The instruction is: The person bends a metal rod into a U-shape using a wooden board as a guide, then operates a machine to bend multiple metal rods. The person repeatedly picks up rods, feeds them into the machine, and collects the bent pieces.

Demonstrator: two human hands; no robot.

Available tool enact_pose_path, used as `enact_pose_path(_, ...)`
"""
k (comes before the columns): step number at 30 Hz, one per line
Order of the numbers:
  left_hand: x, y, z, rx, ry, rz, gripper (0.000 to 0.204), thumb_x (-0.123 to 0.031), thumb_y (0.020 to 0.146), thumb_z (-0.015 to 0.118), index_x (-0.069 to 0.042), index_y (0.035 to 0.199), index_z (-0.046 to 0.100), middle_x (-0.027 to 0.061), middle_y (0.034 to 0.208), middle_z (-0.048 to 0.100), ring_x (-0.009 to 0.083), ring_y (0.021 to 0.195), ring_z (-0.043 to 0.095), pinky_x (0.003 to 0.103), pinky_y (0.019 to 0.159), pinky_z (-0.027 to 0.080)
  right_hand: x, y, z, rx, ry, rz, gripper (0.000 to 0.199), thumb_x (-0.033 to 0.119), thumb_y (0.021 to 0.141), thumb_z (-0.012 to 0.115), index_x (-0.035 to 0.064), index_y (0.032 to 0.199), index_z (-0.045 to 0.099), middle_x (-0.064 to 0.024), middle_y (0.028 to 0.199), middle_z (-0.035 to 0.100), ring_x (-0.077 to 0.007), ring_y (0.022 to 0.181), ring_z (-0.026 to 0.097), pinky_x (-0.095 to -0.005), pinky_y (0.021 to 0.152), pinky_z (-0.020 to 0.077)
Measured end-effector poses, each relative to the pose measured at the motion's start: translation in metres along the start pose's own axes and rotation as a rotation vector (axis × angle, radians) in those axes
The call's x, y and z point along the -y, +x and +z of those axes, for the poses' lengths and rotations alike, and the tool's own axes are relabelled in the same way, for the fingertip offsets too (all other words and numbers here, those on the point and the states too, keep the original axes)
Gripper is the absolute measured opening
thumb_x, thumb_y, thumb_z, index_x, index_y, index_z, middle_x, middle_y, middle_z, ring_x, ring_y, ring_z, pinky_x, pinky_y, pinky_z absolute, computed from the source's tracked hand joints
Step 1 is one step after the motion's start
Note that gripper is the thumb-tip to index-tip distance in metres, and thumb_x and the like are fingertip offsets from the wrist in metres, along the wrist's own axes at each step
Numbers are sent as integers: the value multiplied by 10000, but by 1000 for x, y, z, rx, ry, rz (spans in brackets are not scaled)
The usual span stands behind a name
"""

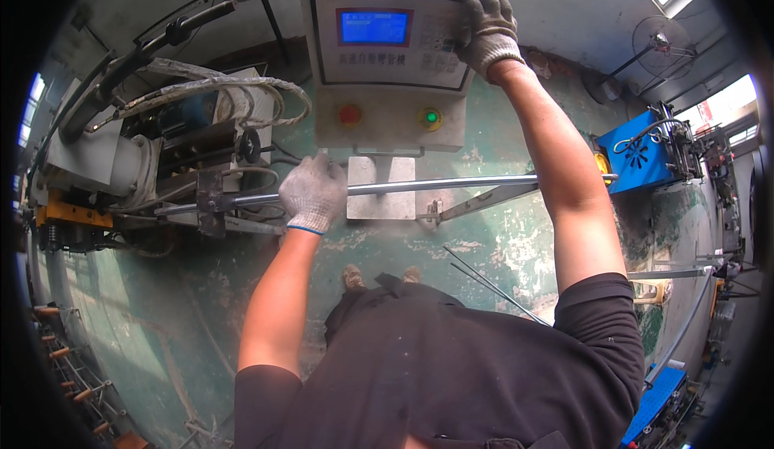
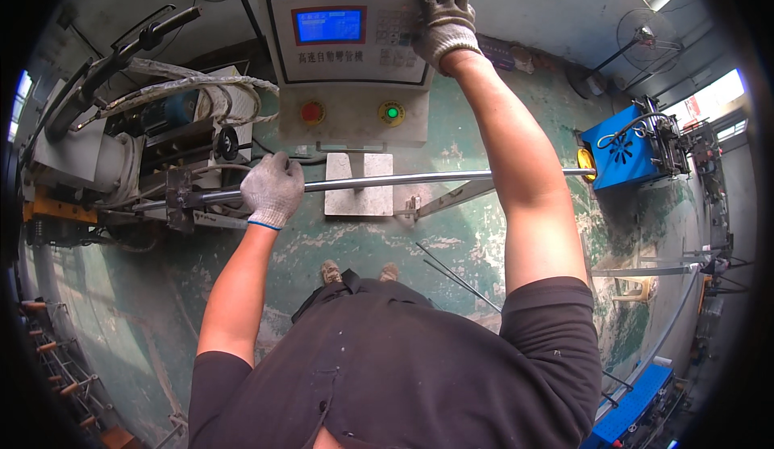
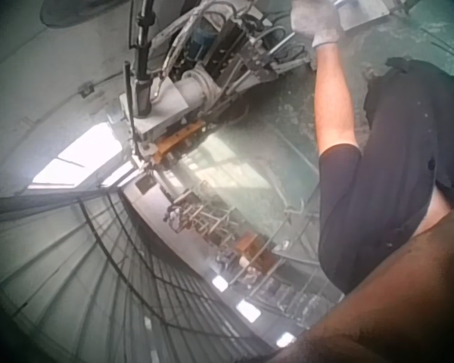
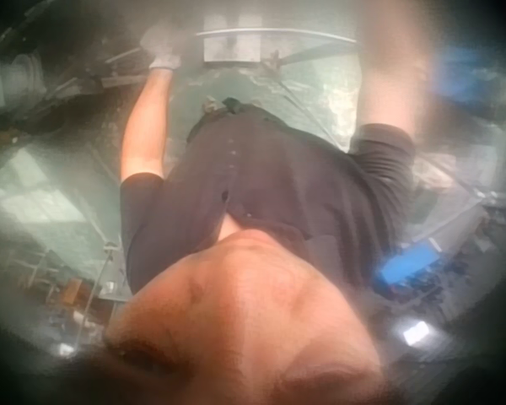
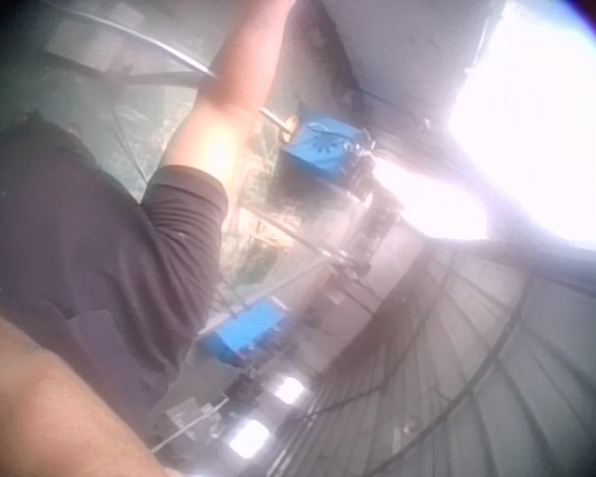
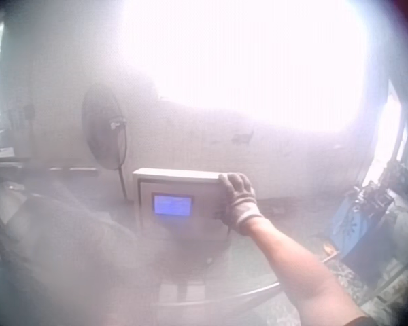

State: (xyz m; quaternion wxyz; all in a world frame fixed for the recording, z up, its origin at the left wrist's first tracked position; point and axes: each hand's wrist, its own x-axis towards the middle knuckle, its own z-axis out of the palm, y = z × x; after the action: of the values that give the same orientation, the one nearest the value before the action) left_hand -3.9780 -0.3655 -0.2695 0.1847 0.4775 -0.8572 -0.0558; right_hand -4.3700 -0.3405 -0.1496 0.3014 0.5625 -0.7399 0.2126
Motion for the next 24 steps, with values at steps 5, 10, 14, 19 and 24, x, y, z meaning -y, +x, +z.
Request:
enact_pose_path(5, 2, -1, 4, -35, -27, 13, 239, -316, 922, 680, -85, 875, 721, 165, 909, 726, 410, 848, 729, 540, 743, 577, 0, 0, 1, -3, -23, 5, 1057, 229, 725, 884, 265, 1647, 369, -138, 1612, 419, -415, 1534, 338, -546, 1268, 344)
enact_pose_path(10, 0, 0, 1, 8, 10, 6, 234, -301, 929, 649, -89, 931, 748, 166, 919, 734, 397, 858, 741, 532, 765, 593, -1, -1, 2, -21, 22, -5, 1035, 228, 731, 874, 273, 1640, 381, -140, 1598, 433, -418, 1527, 347, -543, 1266, 345)
enact_pose_path(14, 1, 1, 1, 14, 4, 0, 233, -294, 928, 636, -95, 950, 757, 168, 922, 737, 391, 857, 747, 529, 770, 600, -3, 0, 2, -18, 5, -7, 1006, 218, 742, 861, 281, 1633, 395, -131, 1599, 434, -415, 1522, 351, -542, 1266, 344)
enact_pose_path(19, 0, 0, 2, -11, 8, 14, 223, -287, 919, 643, -96, 948, 757, 165, 910, 736, 391, 847, 746, 534, 755, 597, -5, 0, 0, -18, 20, -4, 966, 193, 769, 841, 290, 1628, 411, -119, 1604, 440, -408, 1524, 352, -528, 1275, 341)
enact_pose_path(24, 1, 0, 1, -2, -14, 14, 208, -268, 909, 654, -99, 961, 763, 164, 898, 735, 392, 830, 745, 533, 742, 596, -7, 1, -2, -24, 66, -17, 923, 180, 777, 849, 279, 1607, 456, -118, 1602, 454, -403, 1518, 367, -505, 1287, 335)
